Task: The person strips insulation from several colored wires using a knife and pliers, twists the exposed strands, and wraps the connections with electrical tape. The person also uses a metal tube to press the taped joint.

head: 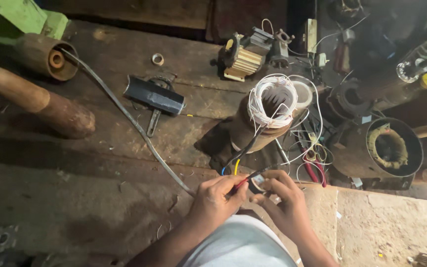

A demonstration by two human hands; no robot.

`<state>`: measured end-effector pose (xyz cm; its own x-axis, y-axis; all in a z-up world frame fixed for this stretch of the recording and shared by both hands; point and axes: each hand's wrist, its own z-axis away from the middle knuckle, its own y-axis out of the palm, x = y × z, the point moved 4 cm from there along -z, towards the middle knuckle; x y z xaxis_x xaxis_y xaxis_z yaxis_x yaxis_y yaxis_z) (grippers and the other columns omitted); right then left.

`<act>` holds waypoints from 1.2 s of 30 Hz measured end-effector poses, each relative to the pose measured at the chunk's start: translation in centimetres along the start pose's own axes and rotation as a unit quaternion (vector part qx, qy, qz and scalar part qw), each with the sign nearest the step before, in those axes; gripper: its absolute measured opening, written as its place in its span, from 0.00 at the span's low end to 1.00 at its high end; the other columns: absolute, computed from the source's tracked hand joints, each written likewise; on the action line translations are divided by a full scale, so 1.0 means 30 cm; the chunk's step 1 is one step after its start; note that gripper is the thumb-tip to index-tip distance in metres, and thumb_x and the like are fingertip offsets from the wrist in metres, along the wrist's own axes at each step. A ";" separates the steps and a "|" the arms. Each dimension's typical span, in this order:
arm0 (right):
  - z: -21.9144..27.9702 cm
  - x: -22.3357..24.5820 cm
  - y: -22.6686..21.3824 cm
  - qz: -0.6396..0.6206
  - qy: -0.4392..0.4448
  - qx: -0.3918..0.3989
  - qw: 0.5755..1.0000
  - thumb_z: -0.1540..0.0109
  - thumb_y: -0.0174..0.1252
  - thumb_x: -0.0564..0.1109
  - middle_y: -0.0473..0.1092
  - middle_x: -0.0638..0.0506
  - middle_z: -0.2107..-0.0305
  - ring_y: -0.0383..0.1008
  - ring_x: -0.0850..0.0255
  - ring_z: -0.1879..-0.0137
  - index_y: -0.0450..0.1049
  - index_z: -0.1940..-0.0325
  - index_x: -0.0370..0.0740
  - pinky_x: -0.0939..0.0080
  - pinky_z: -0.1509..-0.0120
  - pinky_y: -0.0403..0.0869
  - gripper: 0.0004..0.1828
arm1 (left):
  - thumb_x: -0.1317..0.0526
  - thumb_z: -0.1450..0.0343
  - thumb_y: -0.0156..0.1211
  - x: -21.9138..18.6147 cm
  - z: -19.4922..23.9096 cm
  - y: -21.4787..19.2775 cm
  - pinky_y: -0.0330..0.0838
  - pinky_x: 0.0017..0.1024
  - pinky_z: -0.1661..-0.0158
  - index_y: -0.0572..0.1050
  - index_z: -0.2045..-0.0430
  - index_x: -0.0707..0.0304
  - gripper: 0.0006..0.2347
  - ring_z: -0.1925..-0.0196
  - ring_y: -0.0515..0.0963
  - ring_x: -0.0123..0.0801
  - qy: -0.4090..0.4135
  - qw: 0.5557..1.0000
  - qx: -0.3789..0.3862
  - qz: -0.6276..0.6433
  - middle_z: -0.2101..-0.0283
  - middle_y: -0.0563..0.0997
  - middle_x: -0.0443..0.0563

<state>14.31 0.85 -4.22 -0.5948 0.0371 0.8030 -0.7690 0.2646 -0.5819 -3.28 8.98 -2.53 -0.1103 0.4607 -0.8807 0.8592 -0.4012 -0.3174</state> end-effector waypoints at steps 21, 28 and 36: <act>0.106 -0.127 -0.027 -0.238 0.086 0.021 0.967 0.37 0.62 0.43 0.72 0.44 0.44 0.74 0.64 0.50 0.76 0.65 0.31 0.64 0.48 0.73 0.10 | 0.59 0.22 0.50 0.043 0.017 -0.042 0.78 0.28 0.65 0.70 0.53 0.63 0.09 0.66 0.84 0.28 -0.188 0.951 0.150 0.193 0.68 0.84 0.48; 0.067 -0.058 -0.002 -0.128 0.049 -0.007 0.991 0.40 0.66 0.44 0.75 0.46 0.51 0.73 0.64 0.51 0.76 0.63 0.32 0.65 0.51 0.73 0.11 | 0.61 0.24 0.58 -0.012 0.013 -0.025 0.78 0.31 0.68 0.72 0.55 0.67 0.09 0.69 0.85 0.34 -0.129 0.968 0.128 0.175 0.69 0.83 0.55; 0.069 0.044 -0.035 -0.046 -0.033 0.058 0.997 0.42 0.67 0.46 0.76 0.45 0.48 0.78 0.61 0.49 0.74 0.63 0.33 0.62 0.49 0.75 0.14 | 0.65 0.27 0.63 -0.050 0.001 -0.028 0.77 0.35 0.67 0.78 0.61 0.72 0.07 0.66 0.85 0.45 0.015 0.997 0.050 0.060 0.66 0.83 0.61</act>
<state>13.83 -1.38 -2.83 -0.5309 -0.0460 0.8462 -0.8410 0.1514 -0.5195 -3.86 8.61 -0.96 0.0071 0.4283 -0.9036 0.8114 -0.5306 -0.2451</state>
